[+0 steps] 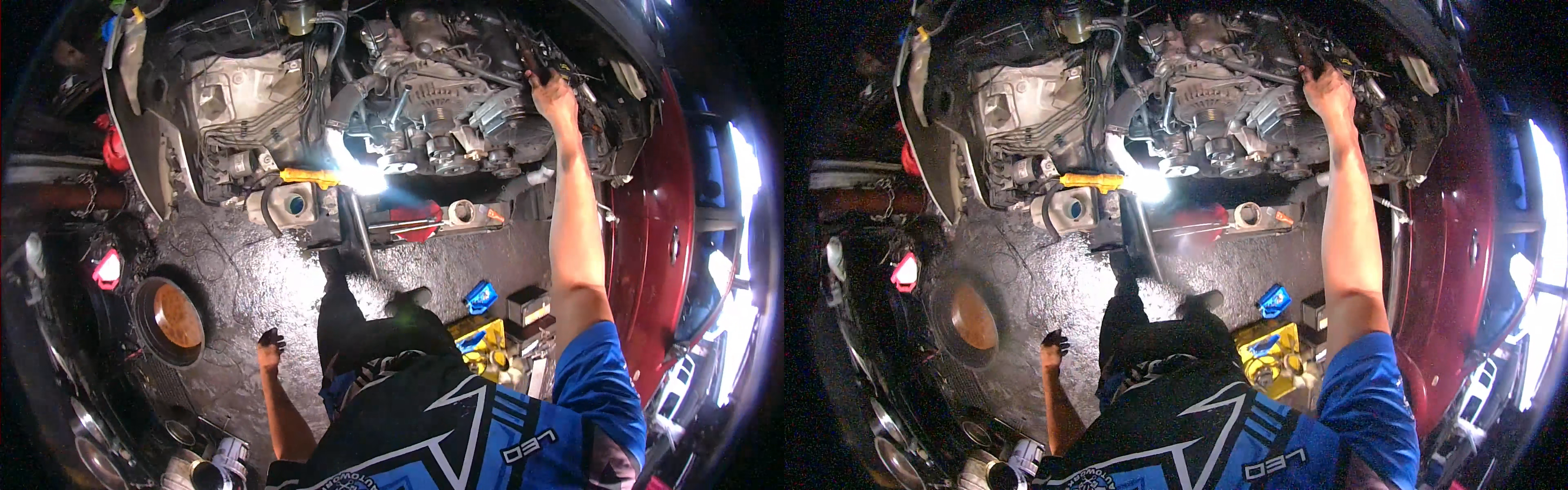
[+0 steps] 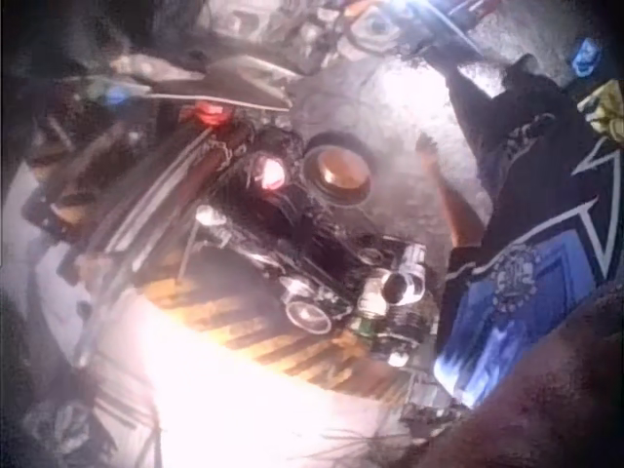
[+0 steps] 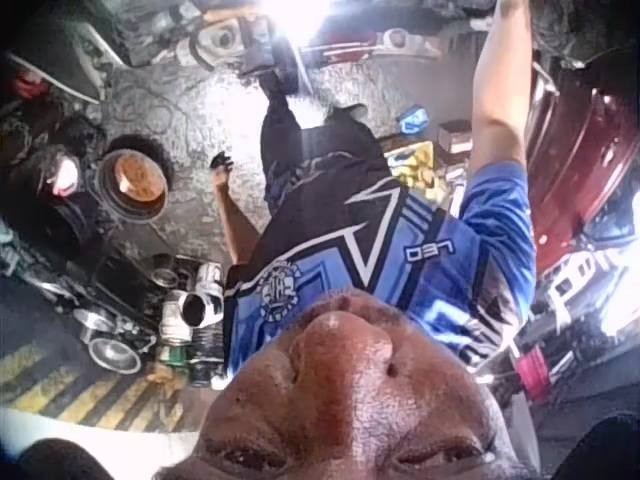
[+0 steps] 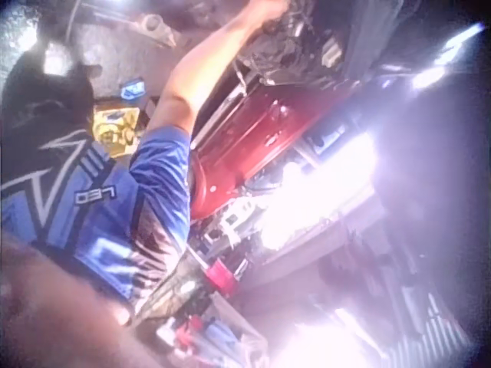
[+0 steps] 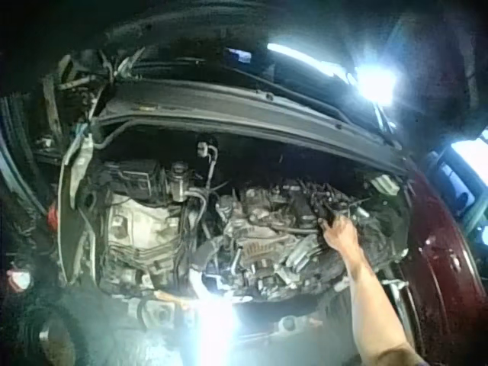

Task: The person handles bolts and a metal component on a car engine by hand and using a wrench while using a portable lamp.

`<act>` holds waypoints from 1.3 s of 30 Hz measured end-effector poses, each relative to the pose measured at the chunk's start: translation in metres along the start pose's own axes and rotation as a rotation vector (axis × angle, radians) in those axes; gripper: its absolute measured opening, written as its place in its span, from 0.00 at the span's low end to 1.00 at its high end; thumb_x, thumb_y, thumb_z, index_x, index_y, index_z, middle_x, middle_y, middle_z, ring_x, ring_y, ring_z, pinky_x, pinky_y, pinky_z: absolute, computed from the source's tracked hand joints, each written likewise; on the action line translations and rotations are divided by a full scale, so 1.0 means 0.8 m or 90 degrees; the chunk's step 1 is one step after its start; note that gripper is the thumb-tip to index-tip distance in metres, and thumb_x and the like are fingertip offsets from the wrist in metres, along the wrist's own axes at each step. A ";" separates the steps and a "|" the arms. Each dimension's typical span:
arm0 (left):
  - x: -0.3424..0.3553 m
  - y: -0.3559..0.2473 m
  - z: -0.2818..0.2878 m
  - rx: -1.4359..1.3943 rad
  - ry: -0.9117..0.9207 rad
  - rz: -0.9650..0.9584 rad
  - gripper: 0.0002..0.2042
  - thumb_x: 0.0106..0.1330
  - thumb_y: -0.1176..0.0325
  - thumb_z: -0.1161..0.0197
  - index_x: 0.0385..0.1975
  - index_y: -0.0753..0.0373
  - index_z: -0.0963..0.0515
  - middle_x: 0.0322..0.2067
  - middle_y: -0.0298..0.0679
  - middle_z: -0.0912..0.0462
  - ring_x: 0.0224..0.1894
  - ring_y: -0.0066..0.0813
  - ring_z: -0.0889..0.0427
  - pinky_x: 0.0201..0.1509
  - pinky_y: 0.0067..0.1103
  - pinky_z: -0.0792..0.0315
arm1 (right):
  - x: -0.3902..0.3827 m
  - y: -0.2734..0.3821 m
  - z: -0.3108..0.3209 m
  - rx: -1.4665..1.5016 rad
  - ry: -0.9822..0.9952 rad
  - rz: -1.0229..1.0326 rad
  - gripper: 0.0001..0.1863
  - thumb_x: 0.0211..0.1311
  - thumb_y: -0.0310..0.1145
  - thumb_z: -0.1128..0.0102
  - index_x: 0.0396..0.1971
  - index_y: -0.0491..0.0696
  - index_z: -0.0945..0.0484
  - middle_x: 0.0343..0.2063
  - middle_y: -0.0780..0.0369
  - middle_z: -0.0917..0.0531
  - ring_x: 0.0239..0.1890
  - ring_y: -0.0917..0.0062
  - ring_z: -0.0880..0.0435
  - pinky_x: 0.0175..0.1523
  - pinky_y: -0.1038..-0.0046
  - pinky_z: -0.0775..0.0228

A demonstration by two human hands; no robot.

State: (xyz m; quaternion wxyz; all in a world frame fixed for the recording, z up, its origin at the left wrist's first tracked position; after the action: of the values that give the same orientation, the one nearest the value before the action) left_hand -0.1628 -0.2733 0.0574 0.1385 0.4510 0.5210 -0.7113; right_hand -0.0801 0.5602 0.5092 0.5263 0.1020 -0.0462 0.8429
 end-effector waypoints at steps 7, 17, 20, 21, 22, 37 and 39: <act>0.062 -0.032 0.099 0.002 0.052 -0.034 0.24 0.67 0.50 0.39 0.57 0.57 0.26 0.40 0.41 0.16 0.33 0.32 0.16 0.35 0.26 0.24 | 0.018 -0.078 -0.024 0.106 0.068 0.071 0.29 0.66 0.55 0.50 0.56 0.49 0.25 0.49 0.43 0.20 0.55 0.51 0.22 0.60 0.60 0.31; 0.091 -0.020 0.035 0.100 0.045 -0.066 0.13 0.69 0.70 0.47 0.48 0.70 0.24 0.35 0.44 0.16 0.32 0.29 0.16 0.31 0.26 0.20 | -0.255 -0.018 0.063 0.756 -0.093 -0.247 0.24 0.73 0.35 0.58 0.64 0.40 0.33 0.59 0.56 0.24 0.61 0.68 0.27 0.67 0.65 0.40; 0.082 -0.033 0.014 0.379 0.037 -0.353 0.14 0.63 0.69 0.46 0.43 0.71 0.22 0.30 0.47 0.15 0.29 0.34 0.15 0.34 0.28 0.19 | -0.355 -0.045 0.046 0.856 -0.090 -0.390 0.29 0.74 0.47 0.52 0.63 0.40 0.34 0.51 0.60 0.23 0.47 0.77 0.25 0.53 0.74 0.33; 0.087 -0.027 0.014 0.289 -0.011 -0.234 0.15 0.60 0.68 0.45 0.43 0.69 0.21 0.29 0.48 0.15 0.28 0.39 0.15 0.35 0.30 0.19 | -0.391 -0.027 0.064 0.791 -0.092 -0.284 0.27 0.73 0.46 0.51 0.61 0.41 0.33 0.48 0.61 0.24 0.42 0.78 0.27 0.48 0.74 0.34; 0.080 -0.025 0.012 0.412 -0.005 -0.335 0.16 0.58 0.65 0.42 0.44 0.66 0.20 0.32 0.49 0.15 0.33 0.43 0.15 0.40 0.32 0.21 | -0.411 -0.020 0.065 0.831 -0.090 -0.265 0.25 0.72 0.44 0.50 0.60 0.41 0.32 0.45 0.61 0.24 0.38 0.78 0.28 0.45 0.74 0.34; -0.113 -0.223 -0.032 0.471 0.074 -0.357 0.15 0.71 0.60 0.43 0.45 0.67 0.19 0.38 0.52 0.15 0.41 0.43 0.14 0.47 0.31 0.24 | -0.650 0.068 0.001 1.295 0.244 -0.473 0.14 0.60 0.32 0.41 0.45 0.48 0.28 0.19 0.68 0.31 0.16 0.83 0.31 0.17 0.79 0.38; -0.142 -0.291 -0.073 0.545 0.108 -0.391 0.17 0.71 0.58 0.44 0.47 0.67 0.20 0.42 0.54 0.16 0.47 0.47 0.16 0.52 0.33 0.25 | -0.667 0.082 0.004 1.309 0.245 -0.503 0.15 0.67 0.38 0.43 0.51 0.50 0.28 0.19 0.69 0.31 0.15 0.85 0.34 0.16 0.81 0.41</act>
State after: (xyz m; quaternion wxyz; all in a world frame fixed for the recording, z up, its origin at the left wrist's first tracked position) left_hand -0.2259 -0.1560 0.2875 -0.3151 0.3499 0.3014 -0.8291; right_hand 0.0885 0.0621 0.3962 0.4209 0.3643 0.7906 0.2551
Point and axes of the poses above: each hand's wrist, its own x-axis towards the middle knuckle, its own z-axis out of the back of the hand, y = z × x, the point moved 8 cm from there along x, towards the middle knuckle
